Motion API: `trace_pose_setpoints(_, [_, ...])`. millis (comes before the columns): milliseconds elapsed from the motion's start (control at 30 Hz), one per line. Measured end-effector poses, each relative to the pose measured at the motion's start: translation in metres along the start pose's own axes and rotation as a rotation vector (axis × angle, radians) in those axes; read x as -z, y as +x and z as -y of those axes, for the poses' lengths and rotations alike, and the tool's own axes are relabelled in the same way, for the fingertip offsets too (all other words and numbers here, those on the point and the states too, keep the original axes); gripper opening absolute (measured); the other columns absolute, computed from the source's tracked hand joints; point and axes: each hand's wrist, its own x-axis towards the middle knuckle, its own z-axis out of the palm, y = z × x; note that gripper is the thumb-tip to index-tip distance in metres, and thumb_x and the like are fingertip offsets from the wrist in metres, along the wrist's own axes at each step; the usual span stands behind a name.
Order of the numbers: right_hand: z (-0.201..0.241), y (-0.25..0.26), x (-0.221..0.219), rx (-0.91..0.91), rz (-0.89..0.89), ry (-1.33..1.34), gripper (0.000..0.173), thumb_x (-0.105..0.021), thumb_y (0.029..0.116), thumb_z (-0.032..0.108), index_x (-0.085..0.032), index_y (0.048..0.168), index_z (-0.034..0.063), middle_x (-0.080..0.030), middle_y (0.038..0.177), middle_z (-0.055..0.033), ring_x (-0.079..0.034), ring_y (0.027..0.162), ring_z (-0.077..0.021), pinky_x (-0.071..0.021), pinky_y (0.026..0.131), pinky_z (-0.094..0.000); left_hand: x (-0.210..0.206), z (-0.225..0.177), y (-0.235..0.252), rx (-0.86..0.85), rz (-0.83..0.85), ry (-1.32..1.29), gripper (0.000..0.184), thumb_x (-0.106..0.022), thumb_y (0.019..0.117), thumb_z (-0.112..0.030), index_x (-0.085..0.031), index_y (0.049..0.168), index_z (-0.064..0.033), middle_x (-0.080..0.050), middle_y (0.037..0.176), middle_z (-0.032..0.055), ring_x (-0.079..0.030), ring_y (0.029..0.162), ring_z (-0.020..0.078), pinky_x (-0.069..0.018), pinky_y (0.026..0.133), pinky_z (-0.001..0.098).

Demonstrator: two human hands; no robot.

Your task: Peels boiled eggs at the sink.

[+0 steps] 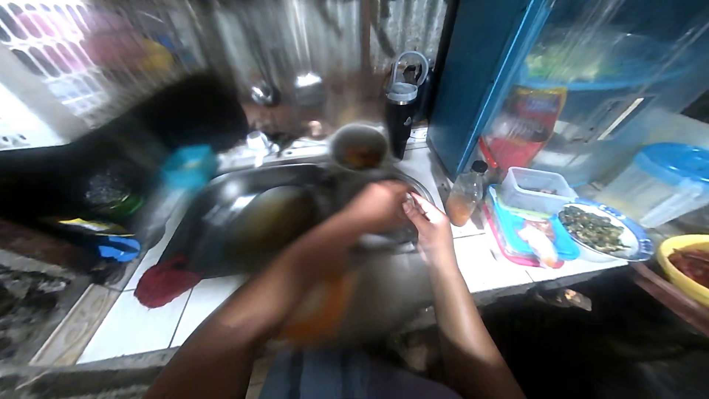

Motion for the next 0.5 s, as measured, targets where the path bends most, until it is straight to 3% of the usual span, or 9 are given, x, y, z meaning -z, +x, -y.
trace_pose_setpoints(267, [-0.0020, 0.0015, -0.0016, -0.035, 0.032, 0.106, 0.030, -0.060, 0.1002, 0.003, -0.061, 0.127, -0.0104, -0.072, 0.107, -0.0137, -0.073, 0.088, -0.0174, -0.0636, 0.079, -0.0333, -0.0033, 0.0028, -0.0005, -0.007, -0.054, 0.013, 0.022, -0.054, 0.0996, 0.002, -0.071, 0.111, 0.0076, -0.072, 0.104, 0.0240, -0.072, 0.100, 0.0355, -0.0548, 0.095, 0.0489])
trace_pose_setpoints(400, [0.0016, 0.0015, -0.0034, -0.105, 0.037, 0.219, 0.027, -0.052, 0.1037, 0.003, -0.060, 0.126, -0.0108, -0.071, 0.105, -0.0135, -0.073, 0.085, -0.0180, -0.0638, 0.076, -0.0340, -0.0051, 0.0059, -0.0011, -0.054, -0.088, 0.054, 0.021, -0.055, 0.0993, 0.000, -0.072, 0.111, 0.0067, -0.072, 0.103, 0.0231, -0.072, 0.098, 0.0354, -0.0559, 0.092, 0.0488])
trace_pose_setpoints(500, [0.0056, 0.0014, -0.0054, -0.142, 0.022, 0.289, 0.027, -0.046, 0.1053, 0.002, -0.059, 0.125, -0.0103, -0.071, 0.103, -0.0127, -0.073, 0.085, -0.0184, -0.0636, 0.078, -0.0342, -0.0045, 0.0059, -0.0011, -0.045, -0.102, 0.074, 0.024, -0.056, 0.0988, -0.003, -0.073, 0.116, 0.0042, -0.072, 0.110, 0.0218, -0.070, 0.104, 0.0353, -0.0548, 0.094, 0.0502])
